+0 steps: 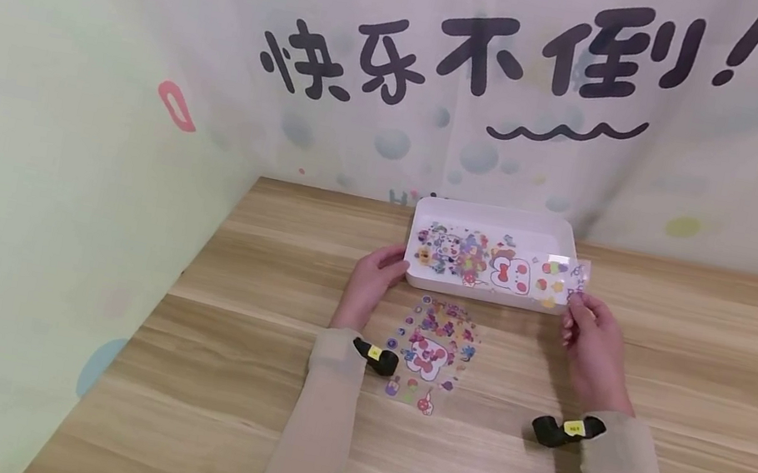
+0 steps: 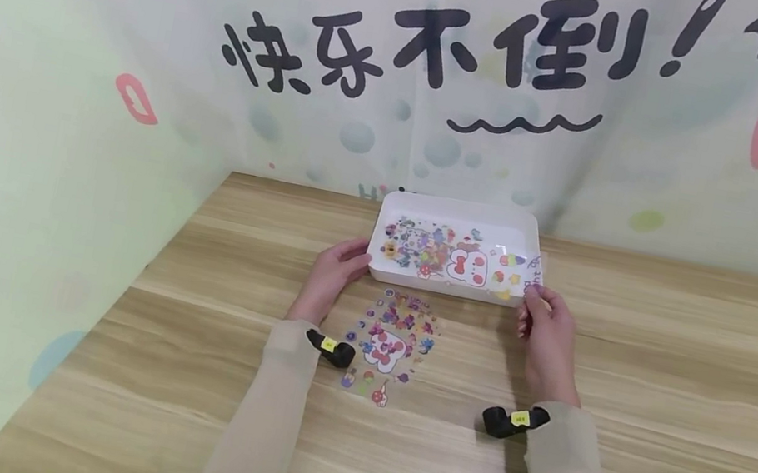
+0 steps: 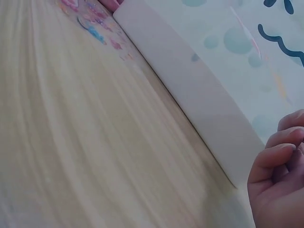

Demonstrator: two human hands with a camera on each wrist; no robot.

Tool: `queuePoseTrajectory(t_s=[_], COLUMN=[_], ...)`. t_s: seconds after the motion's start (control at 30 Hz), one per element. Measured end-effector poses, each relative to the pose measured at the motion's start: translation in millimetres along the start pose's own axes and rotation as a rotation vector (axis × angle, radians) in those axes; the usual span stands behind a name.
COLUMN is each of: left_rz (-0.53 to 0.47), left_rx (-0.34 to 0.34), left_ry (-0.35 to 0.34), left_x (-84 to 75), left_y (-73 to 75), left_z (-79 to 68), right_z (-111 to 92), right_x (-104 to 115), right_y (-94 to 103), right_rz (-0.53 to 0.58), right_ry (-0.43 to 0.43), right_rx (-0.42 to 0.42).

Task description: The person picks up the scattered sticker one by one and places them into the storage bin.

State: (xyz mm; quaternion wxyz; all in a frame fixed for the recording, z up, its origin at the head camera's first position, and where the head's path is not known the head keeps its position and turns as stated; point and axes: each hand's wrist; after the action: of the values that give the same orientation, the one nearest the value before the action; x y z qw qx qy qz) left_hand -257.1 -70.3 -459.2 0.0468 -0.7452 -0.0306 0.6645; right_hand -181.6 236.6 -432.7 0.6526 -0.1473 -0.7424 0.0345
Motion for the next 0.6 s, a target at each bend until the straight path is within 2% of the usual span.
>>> queuePoseTrajectory(t_s=[0.13, 0.23, 0.37, 0.47, 0.53, 0.6], left_rz=[-0.011, -0.002, 0.013, 0.01, 0.011, 0.01], left_rx=[0.016, 0.024, 0.011, -0.004, -0.006, -0.003], left_ry=[0.02, 0.033, 0.021, 0.011, 0.017, 0.018], left_x=[-3.3, -13.3, -10.0, -0.1, -0.3, -0.8], left_y=[2.3, 0.8, 0.4, 1.6, 1.4, 1.3], left_z=[-1.6, -7.7, -6.1, 0.1, -0.4, -0.9], right_z=[-2.7, -5.9, 6.4, 21.2, 24.2, 19.2], right_x=[4.5, 9.4, -1.4, -13.2, -12.9, -3.3], right_y=[-1.8, -4.5, 2.5, 10.1, 8.6, -1.6], right_rz=[0.016, 0.01, 0.029, 0.051, 0.069, 0.036], right_ry=[-0.002, -0.015, 0.012, 0.045, 0.066, 0.07], right_rx=[-0.02, -0.034, -0.05, -0.054, -0.048, -0.06])
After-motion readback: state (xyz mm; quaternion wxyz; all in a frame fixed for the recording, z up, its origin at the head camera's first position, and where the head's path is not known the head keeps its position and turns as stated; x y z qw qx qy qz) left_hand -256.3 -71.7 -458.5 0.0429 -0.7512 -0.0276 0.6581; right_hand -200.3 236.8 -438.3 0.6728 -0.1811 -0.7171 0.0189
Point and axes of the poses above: each hand's wrist, its own z-axis towards the middle knuckle, its own y-axis out of the back of the hand, x = y × z, and after that the axes turned 7 degrees about -z, right-handed
